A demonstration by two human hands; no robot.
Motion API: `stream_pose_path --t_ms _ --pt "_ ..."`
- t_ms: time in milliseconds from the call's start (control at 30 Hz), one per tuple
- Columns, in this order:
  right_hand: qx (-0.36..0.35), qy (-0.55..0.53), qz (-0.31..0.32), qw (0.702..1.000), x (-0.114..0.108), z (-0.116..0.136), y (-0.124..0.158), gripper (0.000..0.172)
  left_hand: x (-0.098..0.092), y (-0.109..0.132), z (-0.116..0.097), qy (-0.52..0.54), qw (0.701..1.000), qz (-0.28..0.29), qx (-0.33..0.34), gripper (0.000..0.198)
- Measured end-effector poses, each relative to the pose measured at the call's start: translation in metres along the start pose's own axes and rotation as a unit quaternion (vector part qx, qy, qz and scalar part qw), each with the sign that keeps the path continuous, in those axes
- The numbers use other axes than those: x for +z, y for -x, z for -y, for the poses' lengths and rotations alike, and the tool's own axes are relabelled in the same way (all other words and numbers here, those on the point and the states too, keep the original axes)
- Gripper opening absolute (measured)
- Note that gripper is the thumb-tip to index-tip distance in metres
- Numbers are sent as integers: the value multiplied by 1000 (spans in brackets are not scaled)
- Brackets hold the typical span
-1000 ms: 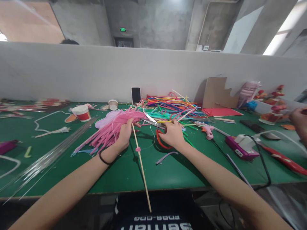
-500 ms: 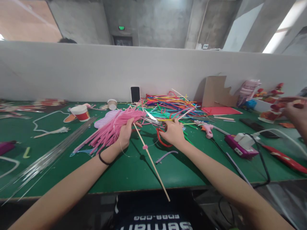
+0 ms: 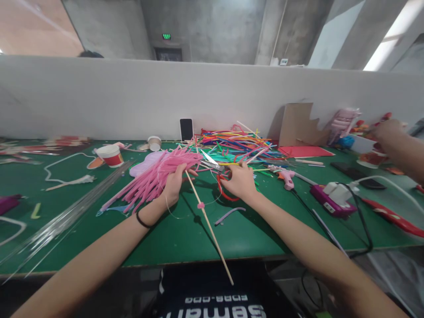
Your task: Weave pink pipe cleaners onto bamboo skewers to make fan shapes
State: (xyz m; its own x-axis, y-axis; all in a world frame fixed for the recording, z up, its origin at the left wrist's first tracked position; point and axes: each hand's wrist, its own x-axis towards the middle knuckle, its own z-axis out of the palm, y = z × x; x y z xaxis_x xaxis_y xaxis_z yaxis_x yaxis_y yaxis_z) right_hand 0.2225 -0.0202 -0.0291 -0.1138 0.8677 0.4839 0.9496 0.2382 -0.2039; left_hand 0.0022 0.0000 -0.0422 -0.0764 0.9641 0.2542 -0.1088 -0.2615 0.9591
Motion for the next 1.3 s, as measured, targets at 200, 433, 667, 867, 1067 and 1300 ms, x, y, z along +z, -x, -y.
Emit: stream_pose_path --t_ms 200,433,667,867,1067,1300 --pt "15 -20 -2 1000 0 0 -1 35 2 2 -1 16 1000 4 20 43" --pt "14 -21 -2 1000 -1 -3 -2 35 1 2 0 12 1000 7 23 41" --pt "-11 -58 19 998 -1 -8 -4 29 2 0 -1 46 998 -23 23 36" --pt "-22 -74 21 997 -2 -10 -5 18 6 0 -5 98 994 -34 34 31" --pt "-13 -88 10 996 2 -11 -5 21 7 3 -10 111 993 -22 35 31" --pt "12 -79 8 997 2 -8 -4 28 8 5 -11 94 995 -1 25 36"
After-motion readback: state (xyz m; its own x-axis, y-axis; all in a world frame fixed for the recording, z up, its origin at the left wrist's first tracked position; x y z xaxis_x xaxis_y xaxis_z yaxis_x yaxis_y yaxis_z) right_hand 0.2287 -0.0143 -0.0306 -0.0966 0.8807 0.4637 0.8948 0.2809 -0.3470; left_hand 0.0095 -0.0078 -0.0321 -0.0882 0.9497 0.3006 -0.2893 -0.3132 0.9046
